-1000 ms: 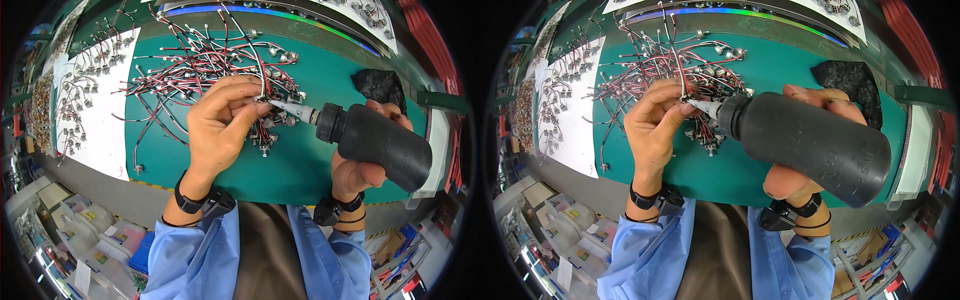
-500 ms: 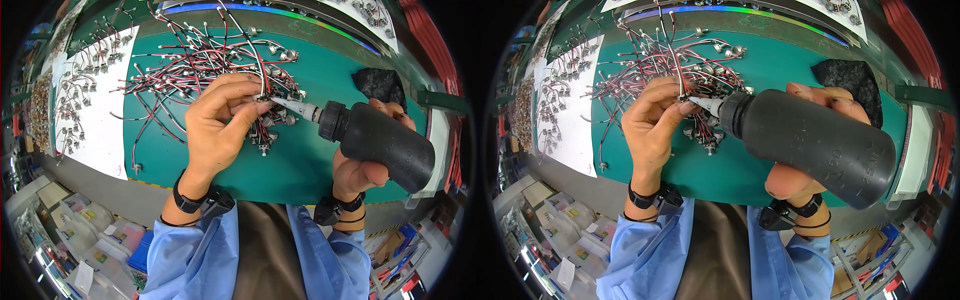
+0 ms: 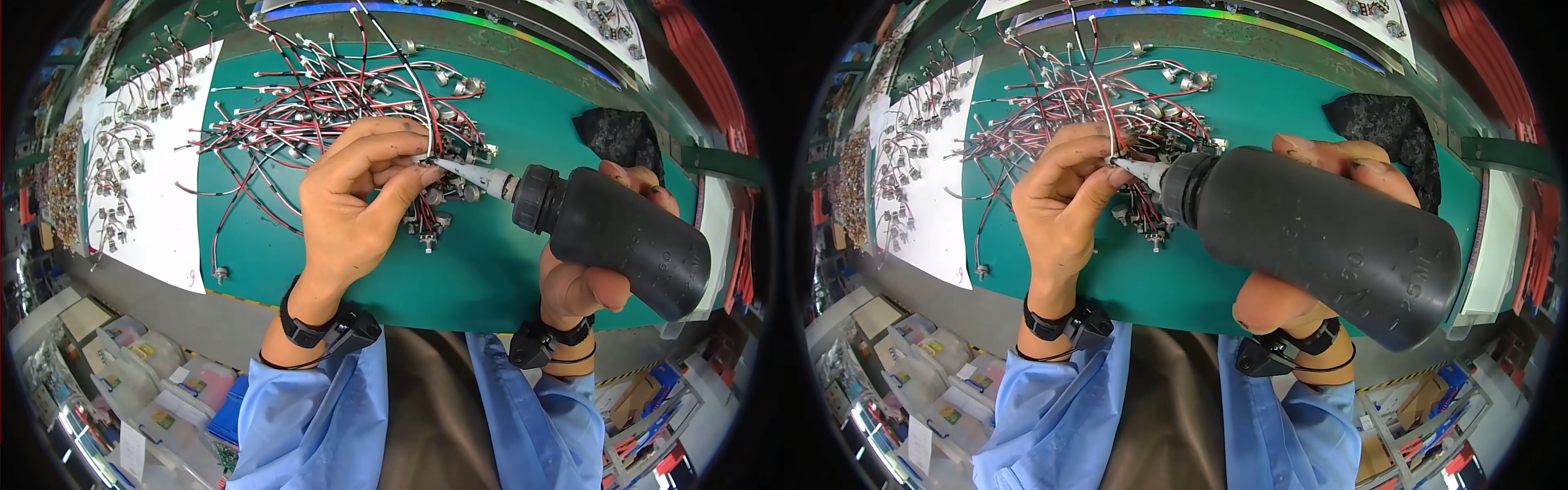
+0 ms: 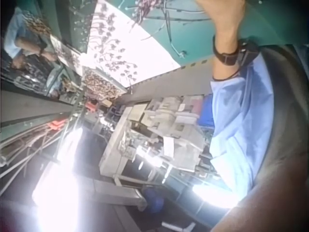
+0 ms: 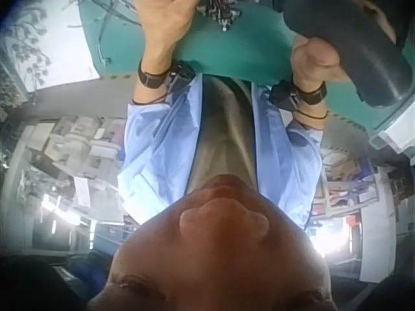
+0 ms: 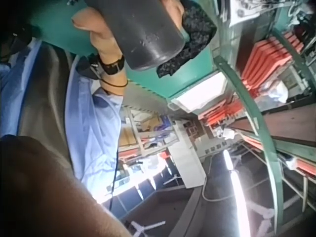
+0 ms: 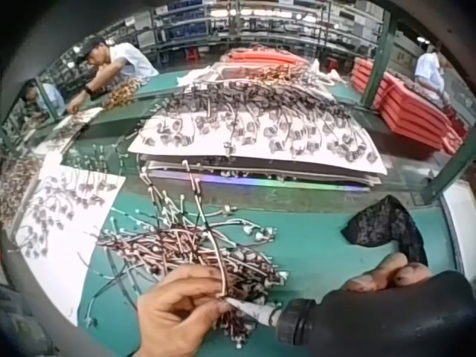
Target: The person picks up a wire assembly from a pile, applies a substance to the connector using a squeeze bottle, and places the component onto a white sheet, repeating the process for several assemblies.
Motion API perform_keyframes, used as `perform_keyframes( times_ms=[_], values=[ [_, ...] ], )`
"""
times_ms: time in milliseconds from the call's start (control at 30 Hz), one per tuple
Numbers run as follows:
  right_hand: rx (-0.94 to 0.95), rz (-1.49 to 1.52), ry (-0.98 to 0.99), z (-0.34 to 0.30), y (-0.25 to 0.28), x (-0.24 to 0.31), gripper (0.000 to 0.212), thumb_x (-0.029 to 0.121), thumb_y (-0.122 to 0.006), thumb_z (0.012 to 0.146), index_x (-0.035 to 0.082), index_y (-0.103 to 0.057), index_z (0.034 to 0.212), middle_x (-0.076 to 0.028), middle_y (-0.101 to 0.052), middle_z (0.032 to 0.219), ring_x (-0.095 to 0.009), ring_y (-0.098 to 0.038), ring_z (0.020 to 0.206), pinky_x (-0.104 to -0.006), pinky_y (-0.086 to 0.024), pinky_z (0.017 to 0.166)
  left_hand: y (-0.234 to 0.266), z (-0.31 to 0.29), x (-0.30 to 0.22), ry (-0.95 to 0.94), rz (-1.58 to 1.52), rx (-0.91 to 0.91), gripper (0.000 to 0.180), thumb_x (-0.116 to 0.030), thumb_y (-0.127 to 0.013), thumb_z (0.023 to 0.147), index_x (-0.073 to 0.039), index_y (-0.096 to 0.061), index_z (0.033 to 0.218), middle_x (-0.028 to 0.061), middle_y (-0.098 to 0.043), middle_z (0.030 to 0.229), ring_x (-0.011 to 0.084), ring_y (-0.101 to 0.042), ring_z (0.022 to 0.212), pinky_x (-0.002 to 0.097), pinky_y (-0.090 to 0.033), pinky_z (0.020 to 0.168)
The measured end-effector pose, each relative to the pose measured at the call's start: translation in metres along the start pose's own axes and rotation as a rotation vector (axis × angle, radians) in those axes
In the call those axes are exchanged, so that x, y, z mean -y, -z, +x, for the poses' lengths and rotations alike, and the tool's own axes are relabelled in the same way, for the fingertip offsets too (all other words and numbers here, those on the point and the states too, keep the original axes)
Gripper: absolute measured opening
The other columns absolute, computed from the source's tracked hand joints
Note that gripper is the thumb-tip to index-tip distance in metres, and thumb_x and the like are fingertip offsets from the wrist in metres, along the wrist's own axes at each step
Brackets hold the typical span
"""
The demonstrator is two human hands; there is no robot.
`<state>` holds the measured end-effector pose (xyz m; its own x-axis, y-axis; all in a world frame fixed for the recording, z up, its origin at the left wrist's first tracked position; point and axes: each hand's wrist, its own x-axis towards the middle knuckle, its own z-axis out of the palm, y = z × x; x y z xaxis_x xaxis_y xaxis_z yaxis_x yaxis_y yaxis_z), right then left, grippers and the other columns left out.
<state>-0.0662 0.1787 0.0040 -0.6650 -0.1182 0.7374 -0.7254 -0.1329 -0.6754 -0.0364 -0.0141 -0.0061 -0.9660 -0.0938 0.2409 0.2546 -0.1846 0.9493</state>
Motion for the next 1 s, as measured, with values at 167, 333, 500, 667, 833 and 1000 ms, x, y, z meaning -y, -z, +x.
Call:
perform_keyframes(
  times_ms=[167,333,500,667,833,1000],
  values=[
    [0.015,0.03,-0.029,-0.004,-0.001,0.001,0.081,0.056,-0.059,0.064,0.006,-0.03,0.121,-0.012,-0.041,0.112,-0.022,-0.044,0.105,-0.0329,-0.038,0.089,-0.001,0.0,-0.001,0.006,0.011,-0.006,0.02,0.016,-0.047,0.07,0.011,-0.053,0.089,0.0147,-0.048,0.097,0.0185,-0.055,0.084,0.0269,-0.051,0.073],
    [0.002,0.03,-0.01,-0.003,-0.002,-0.001,0.081,0.053,-0.062,0.064,0.007,-0.029,0.122,-0.012,-0.035,0.115,-0.024,-0.046,0.103,-0.0345,-0.038,0.089,-0.001,0.0,-0.001,0.006,0.006,-0.016,0.02,0.016,-0.047,0.07,0.011,-0.053,0.088,0.0147,-0.048,0.096,0.0184,-0.055,0.084,0.0266,-0.051,0.073],
    [-0.005,0.01,-0.012,-0.003,-0.002,0.001,0.08,0.052,-0.062,0.064,0.007,-0.03,0.121,-0.012,-0.038,0.113,-0.024,-0.047,0.102,-0.0345,-0.039,0.088,-0.001,0.0,0.0,0.015,-0.001,-0.012,0.021,0.016,-0.046,0.07,0.011,-0.053,0.088,0.0145,-0.048,0.096,0.0181,-0.055,0.084,0.0265,-0.051,0.072],
    [-0.095,-0.19,-0.126,-0.002,-0.008,0.01,0.08,0.052,-0.063,0.064,0.006,-0.03,0.121,-0.013,-0.04,0.11,-0.024,-0.048,0.101,-0.0339,-0.04,0.087,-0.001,0.0,0.0,0.023,0.0,-0.018,0.021,0.016,-0.047,0.069,0.011,-0.054,0.088,0.0144,-0.048,0.097,0.0177,-0.055,0.083,0.0262,-0.051,0.072],
    [-0.092,-0.211,-0.127,-0.002,-0.006,0.01,0.079,0.051,-0.063,0.064,0.005,-0.031,0.12,-0.014,-0.041,0.109,-0.024,-0.048,0.1,-0.0334,-0.041,0.086,0.002,-0.002,0.002,0.025,0.033,-0.024,0.021,0.015,-0.047,0.069,0.011,-0.054,0.088,0.0144,-0.048,0.097,0.0173,-0.055,0.083,0.0261,-0.051,0.073],
    [-0.06,-0.152,-0.097,-0.003,-0.002,0.007,0.079,0.051,-0.063,0.064,0.005,-0.031,0.12,-0.014,-0.04,0.109,-0.024,-0.048,0.1,-0.0337,-0.041,0.086,0.002,-0.002,0.001,0.033,0.052,-0.013,0.02,0.015,-0.048,0.069,0.011,-0.053,0.088,0.0146,-0.048,0.098,0.0172,-0.055,0.083,0.0263,-0.05,0.073]
  ],
)
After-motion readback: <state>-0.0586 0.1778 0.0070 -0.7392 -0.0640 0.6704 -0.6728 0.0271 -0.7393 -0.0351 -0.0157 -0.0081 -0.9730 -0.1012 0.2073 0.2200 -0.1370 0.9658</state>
